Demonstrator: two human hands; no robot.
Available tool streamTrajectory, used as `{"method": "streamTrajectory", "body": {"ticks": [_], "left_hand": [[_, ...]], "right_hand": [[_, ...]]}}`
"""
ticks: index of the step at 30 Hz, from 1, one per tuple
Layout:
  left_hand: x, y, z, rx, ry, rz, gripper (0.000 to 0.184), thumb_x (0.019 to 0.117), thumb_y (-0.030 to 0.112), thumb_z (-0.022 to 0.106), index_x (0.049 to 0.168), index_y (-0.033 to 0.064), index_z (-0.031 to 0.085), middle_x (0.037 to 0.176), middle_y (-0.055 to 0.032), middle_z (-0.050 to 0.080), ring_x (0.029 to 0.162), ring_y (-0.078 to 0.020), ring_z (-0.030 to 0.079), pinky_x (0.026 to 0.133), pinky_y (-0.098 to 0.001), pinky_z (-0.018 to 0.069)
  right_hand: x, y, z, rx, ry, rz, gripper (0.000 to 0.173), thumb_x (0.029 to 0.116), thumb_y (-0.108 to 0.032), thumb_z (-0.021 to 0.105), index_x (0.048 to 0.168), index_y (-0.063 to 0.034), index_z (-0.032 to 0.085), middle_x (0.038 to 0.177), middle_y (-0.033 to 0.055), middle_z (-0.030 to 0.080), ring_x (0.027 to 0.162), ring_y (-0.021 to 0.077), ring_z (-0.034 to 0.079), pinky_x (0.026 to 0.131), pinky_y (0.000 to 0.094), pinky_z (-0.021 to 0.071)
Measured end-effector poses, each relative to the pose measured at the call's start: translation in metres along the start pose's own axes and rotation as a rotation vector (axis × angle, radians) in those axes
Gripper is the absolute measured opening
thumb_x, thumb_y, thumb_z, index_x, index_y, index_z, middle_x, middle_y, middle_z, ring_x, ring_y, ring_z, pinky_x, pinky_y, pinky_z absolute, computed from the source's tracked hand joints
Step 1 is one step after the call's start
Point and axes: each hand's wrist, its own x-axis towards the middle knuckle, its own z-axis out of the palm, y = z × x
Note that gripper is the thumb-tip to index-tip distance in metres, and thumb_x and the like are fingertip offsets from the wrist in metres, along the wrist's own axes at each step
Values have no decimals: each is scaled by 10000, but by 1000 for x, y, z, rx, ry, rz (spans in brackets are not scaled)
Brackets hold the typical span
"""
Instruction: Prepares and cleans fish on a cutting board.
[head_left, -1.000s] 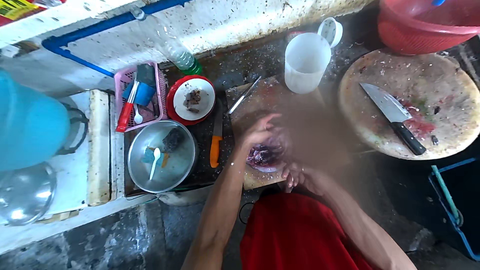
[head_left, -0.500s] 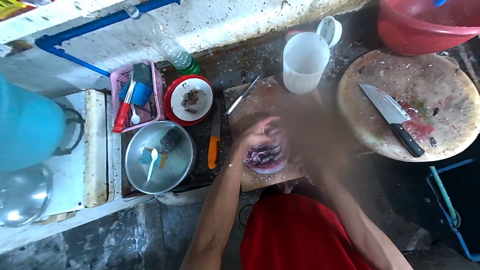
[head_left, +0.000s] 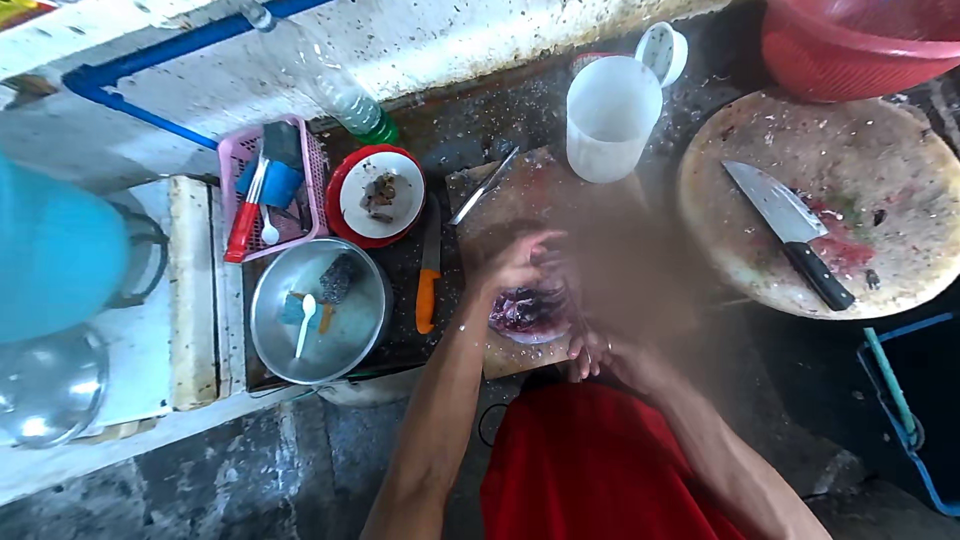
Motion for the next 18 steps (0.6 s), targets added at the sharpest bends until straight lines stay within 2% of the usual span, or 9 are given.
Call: {"method": "streamTrajectory", "body": {"ticks": [3,6,8,13,16,18], "left_hand": [[1,2,2,-15,-6,-2,719,837,-89,652,1504,110,475,981,-125,713,801,-145,656,763,-339,562],[1,1,1,-18,1,7,707,840,-90,649,1498,110,486,996,-124,722,811,-146,667,771,-345,569],[0,-2,0,-15,13,16,698,844,-92,656,1491,113,497,964,-115,720,767,-139,653,725,-335,563],[-1,-5,1,-50,9,36,690,840,-90,627,1491,101,496,958,-109,726,759,-124,657,719,-322,567],[0,-5,0,-67,15,33,683,844,-88,629,1488,95,494,947,-97,720,749,-105,643,710,-298,557],[0,-6,-1,-76,28,52,687,829,-81,627,1483,84,496,934,-90,714,731,-92,629,696,-284,549]], "right_hand": [[13,6,-7,112,14,108,391,1047,-318,518,1260,10,533,920,158,750,660,195,720,579,289,590],[9,-2,-4,53,37,-30,385,1024,-247,601,1264,52,564,910,134,731,648,168,692,587,293,593],[1,-11,-1,-12,26,-125,407,1015,-240,638,1287,52,555,929,130,742,675,175,708,599,303,605],[7,1,-15,26,-6,105,380,1050,-309,525,1272,0,528,948,149,751,681,179,716,586,278,579],[13,0,-17,9,20,42,354,1015,-259,594,1222,27,582,880,116,733,630,156,685,574,285,583],[8,-3,-16,16,-7,-48,372,1011,-274,635,1234,19,585,885,99,738,639,149,692,589,287,597]]}}
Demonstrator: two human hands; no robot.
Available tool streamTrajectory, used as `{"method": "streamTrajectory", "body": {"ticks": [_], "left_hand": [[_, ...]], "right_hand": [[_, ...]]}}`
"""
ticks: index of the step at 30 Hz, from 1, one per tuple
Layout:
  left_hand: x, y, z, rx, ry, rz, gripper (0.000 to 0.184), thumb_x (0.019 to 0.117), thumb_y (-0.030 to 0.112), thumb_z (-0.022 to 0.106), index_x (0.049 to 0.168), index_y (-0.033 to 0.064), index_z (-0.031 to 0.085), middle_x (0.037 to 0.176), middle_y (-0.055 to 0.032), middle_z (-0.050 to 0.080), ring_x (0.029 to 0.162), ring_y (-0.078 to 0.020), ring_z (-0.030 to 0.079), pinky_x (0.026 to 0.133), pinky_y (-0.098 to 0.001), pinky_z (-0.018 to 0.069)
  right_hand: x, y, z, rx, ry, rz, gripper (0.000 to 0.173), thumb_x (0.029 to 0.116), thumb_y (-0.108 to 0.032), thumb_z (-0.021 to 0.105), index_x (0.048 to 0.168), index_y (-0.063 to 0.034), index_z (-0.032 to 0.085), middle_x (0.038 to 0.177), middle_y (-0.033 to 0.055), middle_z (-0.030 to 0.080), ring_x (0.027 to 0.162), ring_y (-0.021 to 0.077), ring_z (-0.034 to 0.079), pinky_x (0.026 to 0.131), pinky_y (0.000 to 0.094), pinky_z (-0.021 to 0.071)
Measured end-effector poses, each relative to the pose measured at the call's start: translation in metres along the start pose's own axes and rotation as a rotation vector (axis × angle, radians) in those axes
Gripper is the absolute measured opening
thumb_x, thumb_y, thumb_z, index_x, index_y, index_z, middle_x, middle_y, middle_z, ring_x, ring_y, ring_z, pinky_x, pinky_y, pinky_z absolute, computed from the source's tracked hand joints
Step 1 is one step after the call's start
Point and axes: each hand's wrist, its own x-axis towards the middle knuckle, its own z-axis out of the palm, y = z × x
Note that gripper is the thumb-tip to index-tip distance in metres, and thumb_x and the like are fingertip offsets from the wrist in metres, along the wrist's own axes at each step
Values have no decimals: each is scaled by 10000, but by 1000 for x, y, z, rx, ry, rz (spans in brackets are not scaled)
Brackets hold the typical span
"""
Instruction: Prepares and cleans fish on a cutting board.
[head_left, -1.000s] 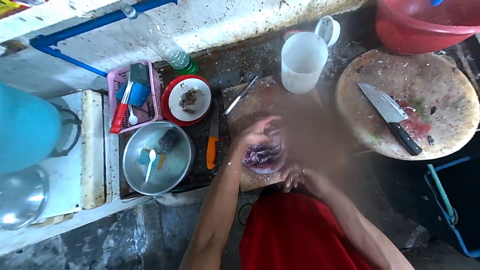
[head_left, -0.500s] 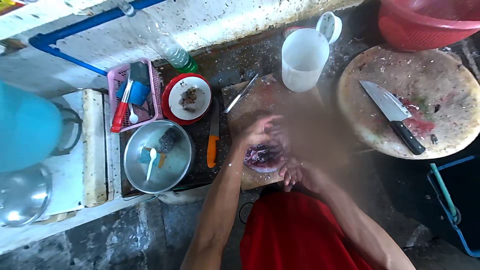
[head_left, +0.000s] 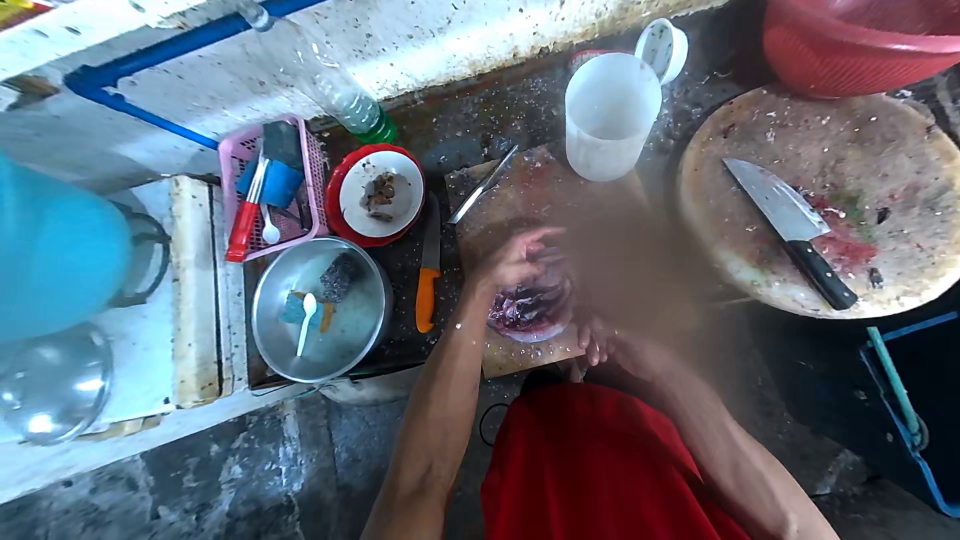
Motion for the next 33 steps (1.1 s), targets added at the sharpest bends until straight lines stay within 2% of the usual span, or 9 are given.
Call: {"method": "streamTrajectory", "body": {"ticks": [3,7,9,15,19,22,26,30,33], "left_hand": [[0,-1,-1,11,-12,31,671,836,-78,615,1481,57,489,1000,-121,723,807,-122,665,770,-323,572],[0,-1,1,0,-5,12,665,841,-78,610,1480,64,491,963,-99,721,756,-95,643,707,-291,555],[1,0,2,4,-12,10,667,842,-91,605,1481,62,490,984,-107,728,779,-101,659,732,-296,564],[4,3,2,-9,-2,-22,652,866,-95,599,1483,82,487,938,-90,716,725,-85,628,677,-272,541],[5,-4,1,-40,-15,24,659,848,-87,591,1483,53,483,1053,-125,726,834,-113,677,786,-312,578],[4,-2,1,-45,-13,4,671,836,-69,603,1483,60,481,1001,-102,727,784,-92,658,730,-289,566],[4,-1,1,-5,-21,10,647,837,-60,616,1464,53,508,1013,-108,722,800,-99,653,745,-296,560],[11,12,6,82,-94,-35,612,822,-36,688,1415,36,553,850,-69,658,678,-78,567,659,-267,510],[17,15,7,127,-150,-5,596,841,-69,642,1422,32,553,916,-90,689,718,-92,597,684,-283,530]], "right_hand": [[-8,1,0,58,-39,-80,428,1007,-297,659,1284,19,572,934,119,743,677,170,706,630,309,610],[-3,8,2,112,-38,107,445,1028,-386,581,1260,-7,551,954,158,750,693,195,722,616,295,594],[5,10,1,110,-8,140,404,1033,-358,556,1231,-5,556,928,151,751,674,188,719,597,288,589],[-1,-12,-1,32,-23,-162,428,992,-283,680,1282,13,576,932,108,750,700,186,725,644,331,628],[-4,-3,-5,31,-24,32,484,996,-382,638,1269,7,547,937,142,748,689,195,719,612,304,598],[4,8,-3,68,3,126,403,1023,-332,577,1245,4,556,917,141,746,667,184,711,589,295,587],[5,10,6,64,77,41,404,1002,-251,636,1245,64,562,885,127,728,632,165,689,582,296,594],[-5,18,7,-15,41,-5,388,1008,-218,634,1266,59,548,907,115,733,642,153,680,583,288,578],[-7,16,5,1,55,-109,421,1015,-253,642,1283,57,546,918,114,732,659,163,691,597,305,596]]}}
